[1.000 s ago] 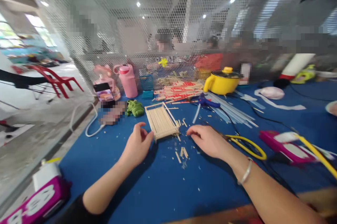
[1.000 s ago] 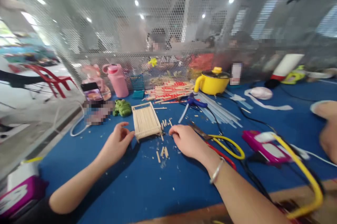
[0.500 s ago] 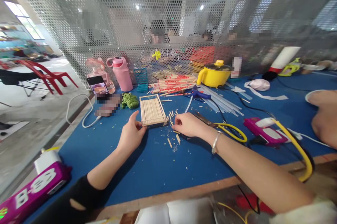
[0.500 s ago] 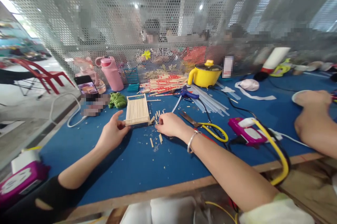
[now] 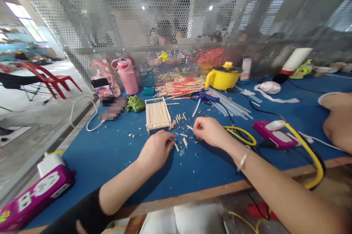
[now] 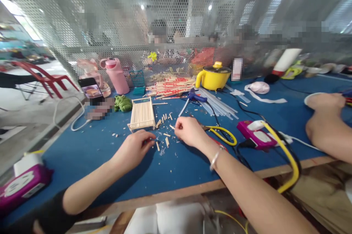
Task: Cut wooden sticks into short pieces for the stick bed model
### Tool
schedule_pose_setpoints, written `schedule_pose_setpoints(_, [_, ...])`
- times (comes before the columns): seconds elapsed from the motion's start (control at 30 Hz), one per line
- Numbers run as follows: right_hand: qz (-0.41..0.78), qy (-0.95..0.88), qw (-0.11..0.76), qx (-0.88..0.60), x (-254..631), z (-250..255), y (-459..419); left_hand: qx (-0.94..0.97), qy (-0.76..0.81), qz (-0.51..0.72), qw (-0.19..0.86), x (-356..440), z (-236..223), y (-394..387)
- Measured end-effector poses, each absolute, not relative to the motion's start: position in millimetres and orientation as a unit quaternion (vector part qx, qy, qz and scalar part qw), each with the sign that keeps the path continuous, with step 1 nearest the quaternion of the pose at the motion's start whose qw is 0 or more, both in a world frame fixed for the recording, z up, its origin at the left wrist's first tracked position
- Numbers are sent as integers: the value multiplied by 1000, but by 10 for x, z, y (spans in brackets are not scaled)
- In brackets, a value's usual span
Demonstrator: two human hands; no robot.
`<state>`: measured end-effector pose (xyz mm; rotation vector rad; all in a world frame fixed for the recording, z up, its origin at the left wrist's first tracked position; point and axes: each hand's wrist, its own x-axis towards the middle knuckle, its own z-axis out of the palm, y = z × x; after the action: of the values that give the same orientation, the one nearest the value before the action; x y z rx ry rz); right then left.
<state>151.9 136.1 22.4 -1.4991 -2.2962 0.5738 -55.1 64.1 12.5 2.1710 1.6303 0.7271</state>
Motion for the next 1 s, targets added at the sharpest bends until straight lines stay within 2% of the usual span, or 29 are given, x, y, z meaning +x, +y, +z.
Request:
schedule_pose_setpoints(0.2, [222,-804,210,-509,1551,139,995,823,512,193,151,-326,73,1014])
schedule_pose_setpoints(0.6, [252,-797,234,-497,1489,6,941,851,482,152,140,-316,-23,1244])
schedule_pose_setpoints(0.8, [239,-796,228,-508,1452,11,949,838,485,203,143,-273,-26,1177])
schedule_pose_setpoints(1.0, [210,-784,234,-535,1466,81,956,873,439,153,150,-309,21,1072])
